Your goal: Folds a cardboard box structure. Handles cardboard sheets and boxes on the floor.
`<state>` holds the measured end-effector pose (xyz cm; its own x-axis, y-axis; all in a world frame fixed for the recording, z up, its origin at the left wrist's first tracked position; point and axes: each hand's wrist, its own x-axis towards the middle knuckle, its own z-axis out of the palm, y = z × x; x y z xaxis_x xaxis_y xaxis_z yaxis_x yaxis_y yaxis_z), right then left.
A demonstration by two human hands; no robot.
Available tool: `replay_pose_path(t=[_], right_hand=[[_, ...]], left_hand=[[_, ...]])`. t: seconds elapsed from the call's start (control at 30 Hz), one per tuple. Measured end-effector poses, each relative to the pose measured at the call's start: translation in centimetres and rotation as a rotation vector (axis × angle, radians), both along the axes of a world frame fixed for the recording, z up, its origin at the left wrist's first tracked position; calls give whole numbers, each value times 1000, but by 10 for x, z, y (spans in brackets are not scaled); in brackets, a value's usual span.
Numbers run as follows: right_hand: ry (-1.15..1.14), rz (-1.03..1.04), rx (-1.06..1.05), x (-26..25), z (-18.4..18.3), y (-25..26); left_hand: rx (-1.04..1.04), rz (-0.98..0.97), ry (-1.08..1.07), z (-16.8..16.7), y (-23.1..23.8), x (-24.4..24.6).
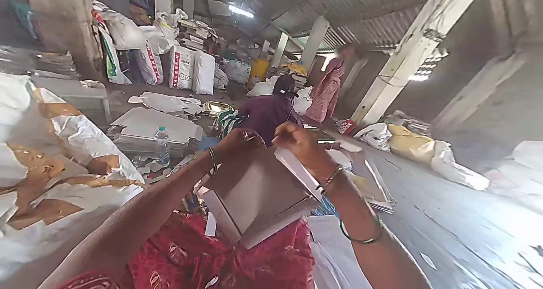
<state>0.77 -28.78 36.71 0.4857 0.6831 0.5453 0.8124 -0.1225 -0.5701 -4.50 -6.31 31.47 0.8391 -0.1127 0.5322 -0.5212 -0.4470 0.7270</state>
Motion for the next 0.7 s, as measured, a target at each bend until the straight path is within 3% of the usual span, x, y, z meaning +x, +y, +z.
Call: replay_pose_path(t=[0.13,0.2,0.3,0.43,0.5,0.57,0.7], right_hand=[[146,-58,415,10,17,-28],[177,-22,501,8,20,-34],[149,145,396,-7,8,-36],[-76,334,13,-29,-21,-22],[-280,146,-2,-29,-37,-15],[-464,-77,127,-22,-48,-15],[-542,-379,402,-18,-62,-48]], left_hand=[[-64,9,6,-4,8,-9],[-84,29,-35,-6,8,-7],[-61,141,-80,-5,8,-4],[-96,238,-90,-2,11,-6],[-143,239,-118,-5,16,13],[-201,225,-136,-4,18,26],[-327,201,-179,-13,21,28]])
